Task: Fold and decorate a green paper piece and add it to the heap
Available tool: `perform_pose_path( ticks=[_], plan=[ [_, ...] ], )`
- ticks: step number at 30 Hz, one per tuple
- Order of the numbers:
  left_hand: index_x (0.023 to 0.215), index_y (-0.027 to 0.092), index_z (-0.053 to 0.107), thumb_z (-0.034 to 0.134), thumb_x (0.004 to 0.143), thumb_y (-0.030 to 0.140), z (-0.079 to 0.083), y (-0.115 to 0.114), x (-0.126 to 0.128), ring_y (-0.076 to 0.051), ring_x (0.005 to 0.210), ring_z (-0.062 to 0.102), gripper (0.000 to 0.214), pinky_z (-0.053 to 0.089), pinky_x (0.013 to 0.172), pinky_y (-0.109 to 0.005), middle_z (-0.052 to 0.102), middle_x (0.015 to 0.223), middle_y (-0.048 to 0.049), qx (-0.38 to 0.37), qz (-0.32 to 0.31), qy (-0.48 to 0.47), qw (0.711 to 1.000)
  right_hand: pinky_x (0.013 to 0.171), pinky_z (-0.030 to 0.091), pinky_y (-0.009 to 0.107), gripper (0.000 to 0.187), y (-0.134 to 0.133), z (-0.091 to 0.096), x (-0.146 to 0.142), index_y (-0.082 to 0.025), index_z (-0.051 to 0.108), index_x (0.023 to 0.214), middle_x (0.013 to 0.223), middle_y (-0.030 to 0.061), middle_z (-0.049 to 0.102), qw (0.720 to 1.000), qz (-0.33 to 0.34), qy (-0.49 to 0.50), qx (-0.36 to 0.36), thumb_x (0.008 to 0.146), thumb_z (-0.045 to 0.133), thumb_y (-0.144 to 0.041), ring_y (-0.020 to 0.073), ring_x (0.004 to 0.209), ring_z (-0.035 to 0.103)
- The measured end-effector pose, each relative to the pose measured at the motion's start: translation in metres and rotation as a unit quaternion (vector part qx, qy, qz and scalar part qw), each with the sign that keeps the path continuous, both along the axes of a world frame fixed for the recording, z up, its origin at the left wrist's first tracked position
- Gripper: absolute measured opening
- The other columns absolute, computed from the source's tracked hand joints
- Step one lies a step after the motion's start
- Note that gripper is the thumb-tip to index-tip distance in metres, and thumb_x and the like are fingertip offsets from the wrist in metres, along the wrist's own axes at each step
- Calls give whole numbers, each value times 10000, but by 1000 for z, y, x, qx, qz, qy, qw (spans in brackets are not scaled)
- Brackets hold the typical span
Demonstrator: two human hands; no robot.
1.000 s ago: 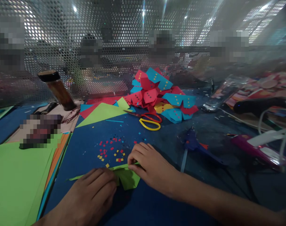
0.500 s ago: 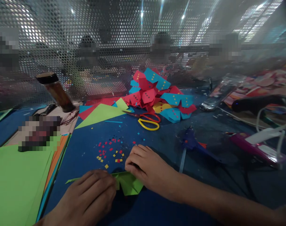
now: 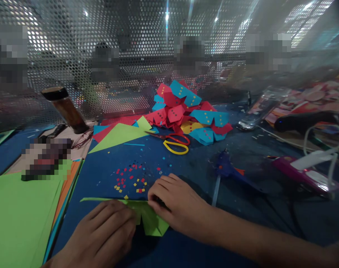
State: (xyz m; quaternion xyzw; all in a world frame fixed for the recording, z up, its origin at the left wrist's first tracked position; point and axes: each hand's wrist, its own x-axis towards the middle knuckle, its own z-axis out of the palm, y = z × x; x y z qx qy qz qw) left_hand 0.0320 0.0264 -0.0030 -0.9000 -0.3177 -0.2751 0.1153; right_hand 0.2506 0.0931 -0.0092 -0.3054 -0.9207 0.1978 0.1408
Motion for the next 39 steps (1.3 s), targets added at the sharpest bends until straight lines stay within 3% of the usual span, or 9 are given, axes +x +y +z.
perform_pose_path(
  ticks=[5, 10, 14, 22, 31, 39],
  plan=[
    [880, 167, 648, 459, 927, 88, -4, 2, 1, -139, 758, 614, 210, 459, 787, -265, 717, 833, -5, -30, 31, -23, 999, 775, 385, 295, 49, 0, 2, -1, -193, 570, 885, 846, -2, 644, 993, -58, 50, -93, 867, 551, -152, 141, 804, 561],
    [884, 172, 627, 466, 926, 90, -10, 3, -1, -158, 777, 576, 185, 447, 753, -274, 683, 832, -15, -45, 62, -27, 997, 697, 416, 247, 150, 1, 0, -4, -212, 586, 977, 871, -8, 643, 962, -116, 109, -224, 832, 600, -177, 123, 773, 570],
    [905, 173, 617, 454, 939, 108, -17, 4, -3, -168, 749, 559, 178, 450, 708, -286, 675, 828, -18, -45, 72, -15, 996, 679, 420, 238, 237, 2, -2, -4, -233, 607, 1033, 831, -25, 620, 950, -133, 117, -258, 804, 628, -173, 110, 737, 555],
    [1001, 165, 603, 403, 952, 98, -28, 6, -6, -178, 733, 593, 216, 492, 647, -302, 673, 875, -46, -86, 52, -8, 995, 656, 403, 237, 178, 2, 0, -4, -229, 637, 967, 788, -36, 614, 959, -129, 92, -234, 811, 615, -145, 93, 680, 529],
    [949, 183, 596, 444, 954, 154, -32, 6, 0, -186, 717, 584, 155, 509, 641, -329, 656, 841, -36, -127, 60, -9, 990, 678, 401, 242, 291, 0, -3, -4, -230, 620, 1039, 797, -38, 626, 967, -119, 77, -210, 797, 587, -72, 99, 690, 535],
    [864, 205, 588, 469, 928, 132, -31, 6, 4, -187, 729, 557, 154, 489, 659, -321, 626, 816, -27, -169, 92, -43, 980, 742, 419, 269, 250, -4, -2, -2, -230, 581, 1072, 1011, 5, 618, 985, -79, 35, -152, 847, 568, -121, 134, 835, 568]
  ],
)
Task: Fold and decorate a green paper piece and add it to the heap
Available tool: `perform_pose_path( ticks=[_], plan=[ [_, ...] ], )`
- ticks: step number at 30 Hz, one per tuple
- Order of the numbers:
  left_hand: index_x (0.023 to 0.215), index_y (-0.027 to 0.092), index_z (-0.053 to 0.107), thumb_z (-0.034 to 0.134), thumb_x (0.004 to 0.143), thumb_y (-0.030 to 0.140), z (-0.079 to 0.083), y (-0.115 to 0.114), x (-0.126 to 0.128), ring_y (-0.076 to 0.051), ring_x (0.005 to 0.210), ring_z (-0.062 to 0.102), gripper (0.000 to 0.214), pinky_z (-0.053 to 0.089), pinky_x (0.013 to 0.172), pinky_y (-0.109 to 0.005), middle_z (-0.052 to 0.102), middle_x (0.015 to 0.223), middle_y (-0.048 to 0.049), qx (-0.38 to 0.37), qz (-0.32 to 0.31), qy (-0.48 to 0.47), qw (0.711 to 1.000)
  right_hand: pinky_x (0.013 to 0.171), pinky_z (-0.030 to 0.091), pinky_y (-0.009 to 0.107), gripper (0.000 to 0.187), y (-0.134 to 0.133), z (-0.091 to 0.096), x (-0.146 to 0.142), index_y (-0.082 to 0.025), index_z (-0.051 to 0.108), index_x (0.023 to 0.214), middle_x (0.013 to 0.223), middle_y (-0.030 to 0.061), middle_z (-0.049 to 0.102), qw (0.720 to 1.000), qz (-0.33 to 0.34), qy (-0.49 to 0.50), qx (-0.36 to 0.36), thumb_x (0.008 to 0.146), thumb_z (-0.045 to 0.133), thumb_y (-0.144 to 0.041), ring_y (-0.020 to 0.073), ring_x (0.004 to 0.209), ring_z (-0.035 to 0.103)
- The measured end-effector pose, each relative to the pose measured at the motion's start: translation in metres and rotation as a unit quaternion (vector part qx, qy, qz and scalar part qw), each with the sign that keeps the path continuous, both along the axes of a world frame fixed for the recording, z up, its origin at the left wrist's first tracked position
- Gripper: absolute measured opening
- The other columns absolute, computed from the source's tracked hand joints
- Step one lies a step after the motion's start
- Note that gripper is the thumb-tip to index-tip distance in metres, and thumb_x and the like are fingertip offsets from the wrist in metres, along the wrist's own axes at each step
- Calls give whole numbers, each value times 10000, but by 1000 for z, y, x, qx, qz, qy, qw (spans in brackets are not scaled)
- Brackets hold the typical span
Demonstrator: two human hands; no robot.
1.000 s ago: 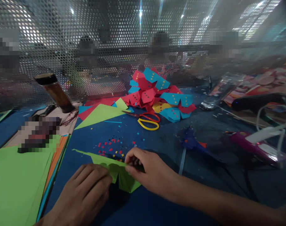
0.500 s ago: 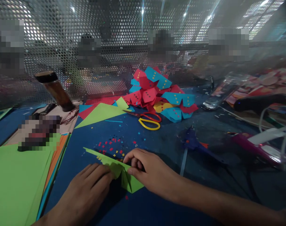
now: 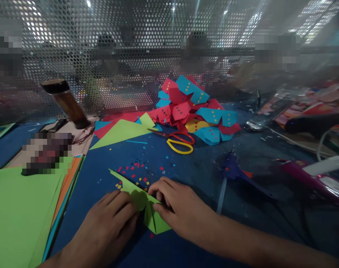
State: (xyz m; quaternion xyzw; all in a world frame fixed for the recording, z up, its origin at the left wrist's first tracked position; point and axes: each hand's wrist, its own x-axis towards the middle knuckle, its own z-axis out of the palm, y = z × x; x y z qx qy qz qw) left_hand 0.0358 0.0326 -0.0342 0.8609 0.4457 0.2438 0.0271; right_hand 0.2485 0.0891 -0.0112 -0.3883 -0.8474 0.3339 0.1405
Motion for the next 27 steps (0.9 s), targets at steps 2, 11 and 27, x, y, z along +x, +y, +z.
perform_pose_path(
  ticks=[2, 11, 27],
  plan=[
    [838, 208, 578, 470, 922, 124, 0, 0, 1, -183, 727, 548, 160, 483, 650, -311, 613, 800, -22, -17, 3, -14, 1000, 773, 423, 282, 211, 0, 1, 0, -227, 581, 1068, 1060, 23, 591, 1000, 13, -6, 22, 869, 574, -157, 151, 900, 568],
    [852, 204, 566, 462, 896, 86, 3, 3, 2, -178, 720, 523, 163, 452, 616, -296, 594, 777, -16, -65, 16, -53, 996, 783, 435, 251, 170, 8, -7, -5, -199, 627, 962, 930, 16, 622, 998, 46, 31, 43, 979, 458, -217, 121, 850, 577],
    [831, 203, 537, 458, 915, 111, 0, 2, 0, -179, 736, 494, 148, 392, 659, -333, 574, 780, -9, -107, 37, -76, 991, 666, 389, 218, 96, 10, -9, -8, -207, 634, 909, 867, -12, 591, 998, 43, 12, 49, 931, 545, -235, 98, 749, 548]
  ],
)
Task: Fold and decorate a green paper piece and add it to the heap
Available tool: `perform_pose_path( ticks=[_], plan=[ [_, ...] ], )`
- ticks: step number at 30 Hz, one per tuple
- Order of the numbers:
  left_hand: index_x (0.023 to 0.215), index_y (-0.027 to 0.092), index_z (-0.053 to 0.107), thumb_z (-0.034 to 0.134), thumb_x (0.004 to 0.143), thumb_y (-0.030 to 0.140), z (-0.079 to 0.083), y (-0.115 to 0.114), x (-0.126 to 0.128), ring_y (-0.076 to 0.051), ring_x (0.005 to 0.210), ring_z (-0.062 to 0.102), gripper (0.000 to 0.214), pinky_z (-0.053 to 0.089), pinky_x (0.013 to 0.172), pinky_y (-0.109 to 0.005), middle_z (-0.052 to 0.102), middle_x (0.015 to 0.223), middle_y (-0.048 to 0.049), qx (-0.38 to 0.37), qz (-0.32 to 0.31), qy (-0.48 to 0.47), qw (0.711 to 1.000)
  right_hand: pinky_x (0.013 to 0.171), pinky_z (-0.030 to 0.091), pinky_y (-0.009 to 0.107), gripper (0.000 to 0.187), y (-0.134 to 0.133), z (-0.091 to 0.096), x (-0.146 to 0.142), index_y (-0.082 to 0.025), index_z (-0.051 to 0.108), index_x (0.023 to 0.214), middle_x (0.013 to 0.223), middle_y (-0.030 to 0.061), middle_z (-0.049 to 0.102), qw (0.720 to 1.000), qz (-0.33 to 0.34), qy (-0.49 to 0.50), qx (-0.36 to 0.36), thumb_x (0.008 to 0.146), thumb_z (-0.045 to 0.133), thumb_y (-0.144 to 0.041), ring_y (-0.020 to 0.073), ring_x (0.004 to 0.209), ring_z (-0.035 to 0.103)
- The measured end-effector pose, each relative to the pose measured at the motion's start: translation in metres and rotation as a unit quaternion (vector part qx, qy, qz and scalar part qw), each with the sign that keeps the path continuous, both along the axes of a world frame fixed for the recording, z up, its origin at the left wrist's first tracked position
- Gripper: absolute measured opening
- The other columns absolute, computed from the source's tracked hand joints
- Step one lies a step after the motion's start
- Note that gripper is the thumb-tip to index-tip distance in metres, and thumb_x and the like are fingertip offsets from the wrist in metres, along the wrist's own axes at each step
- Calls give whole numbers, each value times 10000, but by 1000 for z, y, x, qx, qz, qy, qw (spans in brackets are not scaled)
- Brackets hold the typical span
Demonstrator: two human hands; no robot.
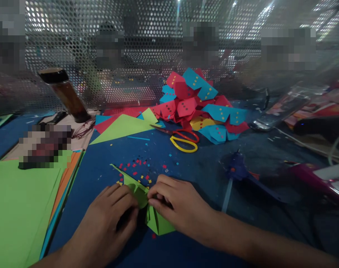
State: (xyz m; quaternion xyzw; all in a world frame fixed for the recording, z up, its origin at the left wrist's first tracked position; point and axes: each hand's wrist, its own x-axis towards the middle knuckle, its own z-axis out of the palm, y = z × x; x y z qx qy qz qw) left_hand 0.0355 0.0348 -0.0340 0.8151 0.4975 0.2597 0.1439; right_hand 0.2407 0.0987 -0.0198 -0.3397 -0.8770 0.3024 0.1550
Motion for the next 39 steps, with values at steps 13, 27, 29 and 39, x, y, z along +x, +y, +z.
perform_pose_path(
  ticks=[13, 27, 29, 39],
  plan=[
    [792, 202, 529, 452, 880, 102, 1, 1, 2, -195, 737, 488, 154, 395, 663, -351, 552, 774, -16, -4, 7, 12, 1000, 641, 369, 216, 74, 3, 2, -3, -207, 653, 891, 817, -30, 592, 1000, 8, -22, 5, 887, 638, -279, 92, 701, 550],
    [795, 200, 537, 451, 865, 92, 1, 1, 3, -196, 740, 510, 155, 422, 665, -354, 566, 779, -20, 13, 7, 29, 999, 634, 349, 227, 47, 1, 3, -8, -214, 651, 882, 787, -37, 578, 999, -16, -46, 7, 868, 643, -259, 98, 693, 535],
    [804, 201, 550, 454, 876, 105, 0, 0, 3, -192, 740, 523, 153, 430, 673, -349, 575, 780, -19, 22, 8, 34, 999, 638, 349, 228, 45, 1, 4, -9, -215, 651, 885, 794, -36, 581, 999, -16, -49, 2, 868, 636, -254, 99, 700, 540],
    [977, 206, 594, 447, 929, 118, 5, -2, -1, -182, 715, 579, 178, 420, 653, -322, 662, 849, -21, 135, -41, 88, 986, 610, 333, 223, 24, 2, 4, -10, -207, 641, 829, 757, -42, 555, 999, -26, -43, -8, 841, 647, -226, 93, 668, 504]
  ],
)
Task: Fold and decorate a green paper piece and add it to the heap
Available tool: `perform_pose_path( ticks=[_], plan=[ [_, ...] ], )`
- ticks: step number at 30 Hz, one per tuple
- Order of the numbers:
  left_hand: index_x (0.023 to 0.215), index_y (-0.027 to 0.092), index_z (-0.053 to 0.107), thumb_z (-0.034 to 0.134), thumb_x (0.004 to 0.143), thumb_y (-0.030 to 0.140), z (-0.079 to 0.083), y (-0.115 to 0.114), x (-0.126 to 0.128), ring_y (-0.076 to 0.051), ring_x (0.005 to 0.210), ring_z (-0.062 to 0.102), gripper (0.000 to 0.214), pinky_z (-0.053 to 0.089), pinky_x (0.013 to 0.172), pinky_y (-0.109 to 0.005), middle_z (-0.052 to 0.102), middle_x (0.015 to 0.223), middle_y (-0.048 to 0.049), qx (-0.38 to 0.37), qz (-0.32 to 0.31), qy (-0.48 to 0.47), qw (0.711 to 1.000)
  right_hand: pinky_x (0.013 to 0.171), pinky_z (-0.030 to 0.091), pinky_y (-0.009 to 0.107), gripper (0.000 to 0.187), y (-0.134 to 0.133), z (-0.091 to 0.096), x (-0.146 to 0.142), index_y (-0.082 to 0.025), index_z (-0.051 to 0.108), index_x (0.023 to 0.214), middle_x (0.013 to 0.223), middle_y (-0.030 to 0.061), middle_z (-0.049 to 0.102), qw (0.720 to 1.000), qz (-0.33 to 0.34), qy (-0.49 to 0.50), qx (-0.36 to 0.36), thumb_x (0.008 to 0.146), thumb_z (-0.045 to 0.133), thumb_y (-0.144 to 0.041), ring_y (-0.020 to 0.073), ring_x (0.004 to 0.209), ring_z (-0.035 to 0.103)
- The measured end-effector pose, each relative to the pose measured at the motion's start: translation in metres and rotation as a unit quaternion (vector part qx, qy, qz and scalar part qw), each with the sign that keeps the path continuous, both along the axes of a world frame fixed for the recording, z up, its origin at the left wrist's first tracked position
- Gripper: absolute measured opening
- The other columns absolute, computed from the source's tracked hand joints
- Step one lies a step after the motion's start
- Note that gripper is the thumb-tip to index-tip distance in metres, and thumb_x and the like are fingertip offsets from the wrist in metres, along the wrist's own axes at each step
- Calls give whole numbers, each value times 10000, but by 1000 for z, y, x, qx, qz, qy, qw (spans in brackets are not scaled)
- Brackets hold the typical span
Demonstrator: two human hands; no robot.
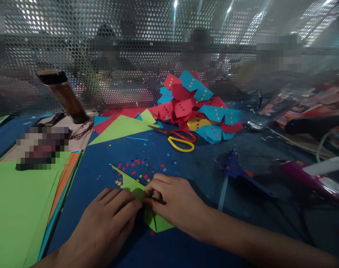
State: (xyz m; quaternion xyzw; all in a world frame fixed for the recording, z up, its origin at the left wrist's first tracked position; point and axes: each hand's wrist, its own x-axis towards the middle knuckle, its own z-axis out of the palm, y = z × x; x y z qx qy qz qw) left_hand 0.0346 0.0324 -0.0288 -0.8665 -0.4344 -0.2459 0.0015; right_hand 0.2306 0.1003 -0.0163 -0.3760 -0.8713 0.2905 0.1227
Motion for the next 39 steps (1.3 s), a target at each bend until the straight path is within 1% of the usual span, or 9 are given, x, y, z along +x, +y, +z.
perform_pose_path(
  ticks=[2, 4, 9, 16, 21, 24, 28, 35, 39],
  plan=[
    [976, 200, 601, 432, 938, 113, 0, 0, -1, -180, 697, 575, 193, 411, 646, -321, 668, 841, -24, 21, -14, 13, 1000, 616, 331, 222, 16, 0, -1, 0, -208, 642, 840, 755, -44, 552, 1000, 0, 3, 3, 840, 649, -222, 92, 677, 505],
    [966, 195, 605, 424, 943, 114, -1, 0, -2, -179, 694, 574, 200, 405, 646, -322, 670, 841, -26, 26, -20, 16, 999, 622, 330, 221, 14, 0, -2, 0, -209, 641, 846, 754, -47, 550, 1000, 1, 5, 5, 836, 649, -215, 90, 682, 507],
    [957, 190, 609, 431, 949, 132, -2, -1, -2, -182, 721, 576, 188, 404, 663, -325, 671, 865, -33, 13, -18, 12, 1000, 615, 328, 219, 31, 0, -1, 1, -207, 640, 829, 753, -46, 560, 1000, -4, 12, 2, 849, 624, -224, 87, 667, 512],
    [922, 189, 609, 429, 947, 127, -1, -1, -1, -188, 696, 556, 192, 374, 634, -328, 658, 834, -31, 17, -15, 17, 1000, 617, 333, 221, 51, 1, 0, 1, -207, 643, 820, 762, -40, 583, 1000, -12, 3, 8, 853, 612, -231, 88, 665, 519],
    [915, 193, 615, 435, 951, 143, -4, -3, -3, -191, 715, 552, 190, 384, 661, -331, 652, 841, -26, 3, -10, 15, 1000, 632, 342, 220, 48, 2, 2, 1, -225, 665, 846, 778, -45, 615, 1000, -10, -7, -5, 822, 656, -265, 93, 686, 548],
    [906, 188, 613, 428, 952, 138, -4, -3, -3, -188, 708, 547, 197, 382, 655, -327, 648, 835, -28, 9, -9, 16, 1000, 639, 343, 222, 52, 3, 3, 0, -224, 666, 840, 780, -44, 625, 1000, -7, -15, -1, 803, 669, -261, 97, 690, 555],
    [909, 187, 611, 427, 950, 135, -4, -3, -2, -189, 698, 542, 195, 378, 640, -325, 642, 822, -29, 25, -6, 23, 999, 629, 335, 222, 44, 4, 2, -2, -222, 660, 827, 756, -49, 620, 1000, -7, -16, 6, 797, 666, -254, 94, 668, 545],
    [853, 189, 586, 435, 936, 125, -7, -4, -4, -204, 688, 529, 183, 392, 629, -339, 623, 801, -31, 13, -9, 30, 999, 613, 318, 223, 10, 3, -1, -3, -217, 647, 789, 722, -59, 597, 1000, -12, -5, 24, 791, 646, -226, 83, 645, 523],
    [869, 187, 586, 423, 939, 116, -6, -5, -5, -203, 690, 527, 191, 394, 631, -341, 621, 804, -32, 15, -15, 42, 999, 611, 319, 225, 14, 1, -2, -4, -215, 641, 786, 721, -56, 598, 999, -19, -1, 28, 789, 634, -226, 85, 641, 525]
  ],
)
